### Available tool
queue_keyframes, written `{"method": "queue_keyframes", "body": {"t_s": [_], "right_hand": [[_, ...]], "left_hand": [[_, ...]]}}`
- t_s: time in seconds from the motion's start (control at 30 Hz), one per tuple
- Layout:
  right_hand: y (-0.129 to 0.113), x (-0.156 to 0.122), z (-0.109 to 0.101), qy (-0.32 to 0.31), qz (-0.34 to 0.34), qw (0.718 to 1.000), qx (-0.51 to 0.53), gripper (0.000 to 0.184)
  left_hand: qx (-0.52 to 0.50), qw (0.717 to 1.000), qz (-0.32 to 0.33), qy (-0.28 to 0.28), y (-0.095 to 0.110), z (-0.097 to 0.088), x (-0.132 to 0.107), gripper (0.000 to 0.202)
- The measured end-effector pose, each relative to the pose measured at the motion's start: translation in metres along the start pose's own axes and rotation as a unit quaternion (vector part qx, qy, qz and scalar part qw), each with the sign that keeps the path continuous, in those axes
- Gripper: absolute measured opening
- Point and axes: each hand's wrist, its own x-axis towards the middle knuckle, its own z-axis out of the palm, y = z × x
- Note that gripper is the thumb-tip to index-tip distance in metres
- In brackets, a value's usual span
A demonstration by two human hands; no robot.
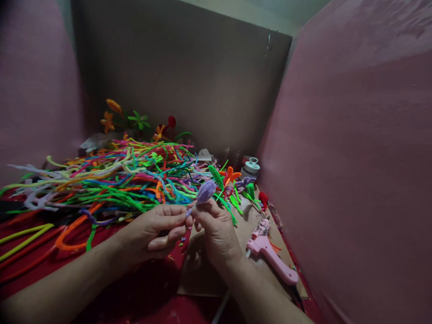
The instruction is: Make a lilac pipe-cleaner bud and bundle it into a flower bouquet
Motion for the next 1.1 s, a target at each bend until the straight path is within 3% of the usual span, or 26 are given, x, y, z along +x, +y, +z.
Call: {"method": "queue_keyframes", "body": {"t_s": [0.1,0.17,0.27,0.33,0.4,0.57,0.77,1.1], "right_hand": [[0.001,0.002,-0.001,0.05,0.008,0.999,0.004,0.008],[0.002,0.002,-0.002,0.072,0.027,0.997,0.017,0.01],[0.003,0.002,-0.002,0.081,0.063,0.994,0.028,0.012],[0.004,0.001,-0.001,0.076,0.075,0.994,0.022,0.014],[0.004,-0.001,0.0,0.067,0.07,0.995,0.015,0.015],[0.0,-0.004,0.001,0.02,0.008,0.999,-0.034,0.01],[0.001,-0.002,-0.003,-0.006,-0.025,0.997,-0.068,0.006],[0.001,-0.003,-0.002,-0.017,-0.014,0.999,-0.048,0.009]], "left_hand": [[0.178,0.975,0.074,0.108,-0.001,0.005,0.0,0.024],[0.322,0.916,0.157,0.181,-0.005,0.006,0.0,0.021],[0.477,0.813,0.26,0.208,-0.012,0.003,-0.001,0.013],[0.509,0.787,0.282,0.204,-0.014,0.0,-0.001,0.016],[0.491,0.798,0.28,0.208,-0.013,0.0,-0.002,0.019],[0.362,0.881,0.231,0.2,0.0,0.008,-0.001,0.02],[0.192,0.96,0.11,0.169,0.006,0.011,-0.001,0.025],[0.024,0.997,0.011,0.068,0.005,0.005,-0.002,0.02]]}}
